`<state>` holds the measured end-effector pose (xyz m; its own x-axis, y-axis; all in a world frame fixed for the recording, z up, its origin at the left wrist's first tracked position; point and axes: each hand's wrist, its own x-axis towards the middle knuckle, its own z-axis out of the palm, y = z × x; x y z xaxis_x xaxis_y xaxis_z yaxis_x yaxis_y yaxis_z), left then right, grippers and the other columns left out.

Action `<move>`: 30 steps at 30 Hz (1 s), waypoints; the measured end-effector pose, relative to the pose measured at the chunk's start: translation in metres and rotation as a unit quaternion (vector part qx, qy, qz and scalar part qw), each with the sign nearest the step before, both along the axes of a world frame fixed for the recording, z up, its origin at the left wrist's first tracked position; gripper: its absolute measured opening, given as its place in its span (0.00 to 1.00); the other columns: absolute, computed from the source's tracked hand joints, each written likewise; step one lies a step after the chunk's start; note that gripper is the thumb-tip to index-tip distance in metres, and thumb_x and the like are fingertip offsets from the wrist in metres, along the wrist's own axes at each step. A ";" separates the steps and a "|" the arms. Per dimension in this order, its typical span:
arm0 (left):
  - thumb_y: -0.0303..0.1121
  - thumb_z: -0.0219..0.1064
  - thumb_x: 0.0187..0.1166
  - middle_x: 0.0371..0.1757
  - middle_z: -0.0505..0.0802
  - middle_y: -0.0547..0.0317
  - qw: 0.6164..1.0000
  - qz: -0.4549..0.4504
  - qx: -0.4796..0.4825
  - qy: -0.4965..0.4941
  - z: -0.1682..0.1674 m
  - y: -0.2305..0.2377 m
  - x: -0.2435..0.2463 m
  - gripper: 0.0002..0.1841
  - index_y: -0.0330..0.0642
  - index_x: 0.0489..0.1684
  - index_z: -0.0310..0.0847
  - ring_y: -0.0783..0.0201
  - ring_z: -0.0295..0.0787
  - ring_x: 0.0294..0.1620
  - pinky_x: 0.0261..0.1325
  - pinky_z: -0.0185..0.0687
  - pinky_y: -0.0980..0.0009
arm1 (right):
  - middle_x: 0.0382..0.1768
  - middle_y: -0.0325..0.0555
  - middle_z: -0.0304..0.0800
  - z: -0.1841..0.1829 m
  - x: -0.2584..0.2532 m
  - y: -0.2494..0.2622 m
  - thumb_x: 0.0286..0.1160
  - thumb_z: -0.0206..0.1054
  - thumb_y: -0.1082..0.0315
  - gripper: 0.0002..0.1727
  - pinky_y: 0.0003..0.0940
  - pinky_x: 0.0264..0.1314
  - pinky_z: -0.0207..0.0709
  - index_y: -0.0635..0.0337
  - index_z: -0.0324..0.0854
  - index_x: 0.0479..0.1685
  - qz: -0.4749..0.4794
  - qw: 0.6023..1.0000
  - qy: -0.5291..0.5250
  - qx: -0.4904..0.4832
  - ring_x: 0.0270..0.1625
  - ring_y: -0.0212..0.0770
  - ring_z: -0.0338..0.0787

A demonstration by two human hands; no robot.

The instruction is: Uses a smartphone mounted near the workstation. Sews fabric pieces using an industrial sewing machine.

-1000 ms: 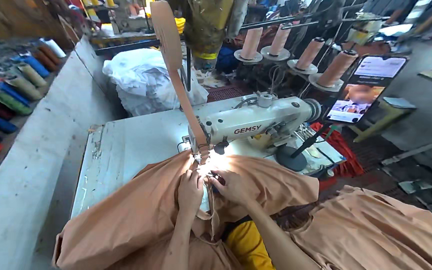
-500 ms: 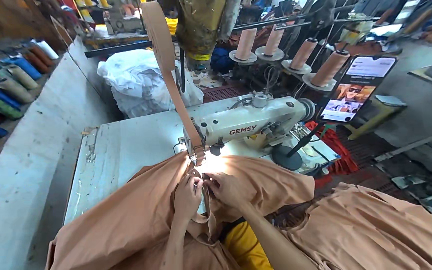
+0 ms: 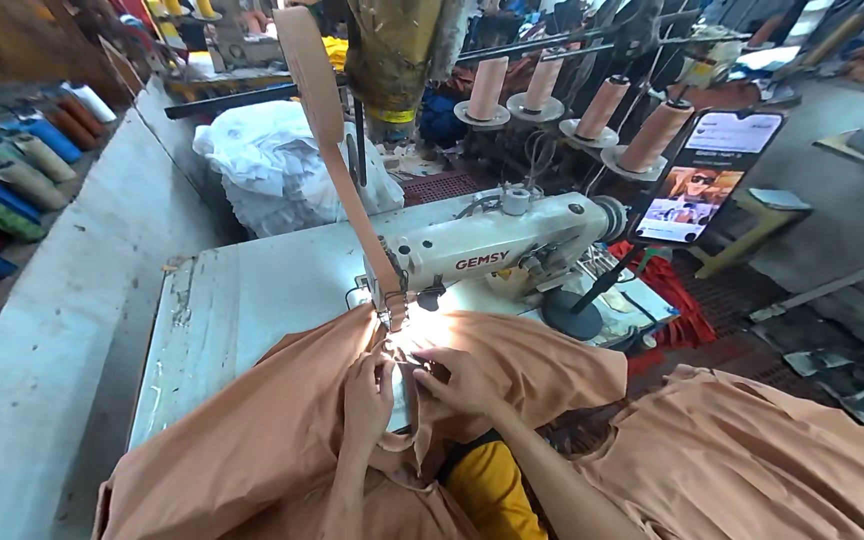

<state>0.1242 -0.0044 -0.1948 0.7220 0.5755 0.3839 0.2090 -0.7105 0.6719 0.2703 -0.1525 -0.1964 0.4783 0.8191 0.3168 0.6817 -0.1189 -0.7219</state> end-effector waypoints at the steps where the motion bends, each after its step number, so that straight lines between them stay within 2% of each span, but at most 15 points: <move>1: 0.39 0.60 0.86 0.46 0.92 0.52 1.000 0.018 -0.007 -0.013 -0.001 0.000 0.000 0.15 0.38 0.48 0.89 0.58 0.90 0.51 0.61 0.86 0.58 | 0.52 0.42 0.97 0.003 -0.002 -0.003 0.83 0.63 0.47 0.24 0.43 0.59 0.87 0.49 0.89 0.67 0.006 0.999 -0.022 -0.029 0.50 0.37 0.94; 7: 0.39 0.61 0.85 0.43 0.91 0.57 1.000 -0.010 -0.014 -0.019 -0.002 0.002 0.001 0.13 0.41 0.45 0.89 0.65 0.89 0.47 0.56 0.86 0.65 | 0.51 0.42 0.96 0.013 -0.012 0.000 0.88 0.55 0.47 0.22 0.48 0.53 0.87 0.40 0.88 0.69 -0.034 0.985 -0.079 -0.149 0.49 0.43 0.95; 10: 0.34 0.58 0.87 0.42 0.90 0.51 0.995 0.012 -0.072 -0.068 0.005 0.002 -0.007 0.14 0.31 0.50 0.85 0.64 0.88 0.43 0.52 0.87 0.66 | 0.54 0.40 0.96 0.005 -0.015 -0.001 0.90 0.54 0.48 0.21 0.48 0.55 0.88 0.41 0.89 0.67 -0.041 0.992 -0.071 -0.100 0.52 0.41 0.96; 11: 0.34 0.57 0.88 0.42 0.90 0.47 0.989 0.049 -0.099 -0.103 0.008 0.000 -0.009 0.16 0.26 0.53 0.81 0.63 0.88 0.43 0.52 0.86 0.65 | 0.55 0.41 0.96 0.005 -0.015 -0.003 0.89 0.55 0.47 0.23 0.48 0.56 0.88 0.43 0.88 0.69 -0.043 0.994 -0.057 -0.084 0.52 0.41 0.95; 13: 0.34 0.56 0.89 0.57 0.87 0.37 0.963 0.123 -0.147 -0.189 0.013 -0.003 -0.013 0.23 0.19 0.71 0.68 0.60 0.87 0.54 0.61 0.85 0.64 | 0.49 0.44 0.96 0.007 -0.015 -0.008 0.84 0.61 0.43 0.26 0.49 0.50 0.88 0.46 0.86 0.70 -0.053 0.997 -0.021 -0.056 0.44 0.42 0.94; 14: 0.35 0.59 0.89 0.63 0.85 0.38 0.951 0.140 -0.154 -0.228 0.013 -0.004 -0.013 0.28 0.21 0.79 0.60 0.64 0.85 0.56 0.62 0.84 0.68 | 0.44 0.45 0.95 0.011 -0.015 -0.010 0.81 0.64 0.40 0.27 0.51 0.48 0.88 0.46 0.86 0.69 -0.055 0.996 0.004 -0.064 0.41 0.44 0.93; 15: 0.35 0.61 0.87 0.62 0.84 0.43 0.945 0.144 -0.150 -0.253 0.014 -0.005 -0.012 0.31 0.22 0.82 0.56 0.70 0.84 0.53 0.58 0.84 0.73 | 0.41 0.47 0.94 0.015 -0.015 -0.012 0.80 0.65 0.40 0.27 0.53 0.47 0.87 0.47 0.85 0.67 -0.053 0.995 0.026 -0.079 0.40 0.46 0.93; 16: 0.35 0.64 0.86 0.54 0.86 0.49 0.944 0.147 -0.144 -0.256 0.015 -0.008 -0.011 0.27 0.23 0.76 0.64 0.75 0.83 0.43 0.48 0.84 0.77 | 0.39 0.50 0.94 0.018 -0.014 -0.014 0.82 0.64 0.44 0.24 0.56 0.47 0.86 0.50 0.85 0.65 -0.046 0.994 0.043 -0.084 0.40 0.49 0.93; 17: 0.36 0.65 0.85 0.43 0.88 0.54 0.951 0.149 -0.140 -0.230 0.016 -0.010 -0.009 0.20 0.26 0.63 0.75 0.77 0.83 0.32 0.38 0.84 0.77 | 0.38 0.52 0.93 0.020 -0.012 -0.018 0.86 0.61 0.52 0.20 0.57 0.48 0.85 0.55 0.85 0.63 -0.039 0.995 0.055 -0.075 0.41 0.51 0.93; 18: 0.37 0.65 0.86 0.40 0.90 0.51 0.964 0.131 -0.139 -0.185 0.019 -0.013 -0.011 0.18 0.27 0.57 0.82 0.73 0.84 0.30 0.37 0.85 0.73 | 0.40 0.54 0.93 0.022 -0.010 -0.024 0.88 0.57 0.58 0.18 0.56 0.50 0.86 0.58 0.84 0.63 -0.046 0.995 0.066 -0.054 0.42 0.52 0.94; 20: 0.35 0.64 0.86 0.38 0.91 0.51 0.981 0.072 -0.132 -0.121 0.027 -0.017 -0.010 0.15 0.28 0.55 0.84 0.74 0.85 0.26 0.33 0.86 0.75 | 0.45 0.53 0.93 0.027 -0.007 -0.041 0.86 0.54 0.65 0.19 0.52 0.52 0.86 0.59 0.82 0.67 -0.121 0.989 0.084 0.008 0.46 0.48 0.93; 22: 0.32 0.64 0.85 0.41 0.91 0.49 0.989 0.042 -0.106 -0.091 0.023 -0.013 -0.007 0.14 0.28 0.57 0.83 0.72 0.87 0.30 0.37 0.88 0.74 | 0.52 0.53 0.92 0.040 0.004 -0.068 0.84 0.53 0.70 0.22 0.44 0.60 0.86 0.63 0.78 0.74 -0.217 0.968 0.106 0.072 0.52 0.42 0.92; 23: 0.32 0.64 0.84 0.42 0.92 0.47 0.991 0.039 -0.095 -0.084 0.020 -0.011 -0.007 0.14 0.27 0.56 0.84 0.70 0.88 0.34 0.41 0.87 0.72 | 0.51 0.53 0.91 0.049 0.015 -0.083 0.83 0.52 0.72 0.23 0.41 0.58 0.86 0.66 0.75 0.75 -0.259 0.954 0.110 0.109 0.50 0.41 0.91; 26: 0.35 0.64 0.84 0.43 0.93 0.50 0.994 0.033 -0.076 -0.069 0.010 -0.005 -0.006 0.14 0.32 0.53 0.86 0.69 0.89 0.40 0.49 0.87 0.70 | 0.39 0.46 0.86 0.080 0.060 -0.126 0.88 0.46 0.72 0.25 0.33 0.39 0.81 0.67 0.70 0.81 -0.337 0.913 0.072 0.220 0.33 0.33 0.82; 30: 0.35 0.66 0.83 0.41 0.94 0.46 0.997 -0.003 -0.054 -0.056 0.010 -0.005 -0.003 0.14 0.30 0.50 0.88 0.64 0.91 0.40 0.51 0.88 0.64 | 0.30 0.40 0.83 0.131 0.101 -0.167 0.90 0.48 0.67 0.23 0.30 0.36 0.79 0.65 0.73 0.78 -0.402 0.882 -0.008 0.245 0.29 0.30 0.81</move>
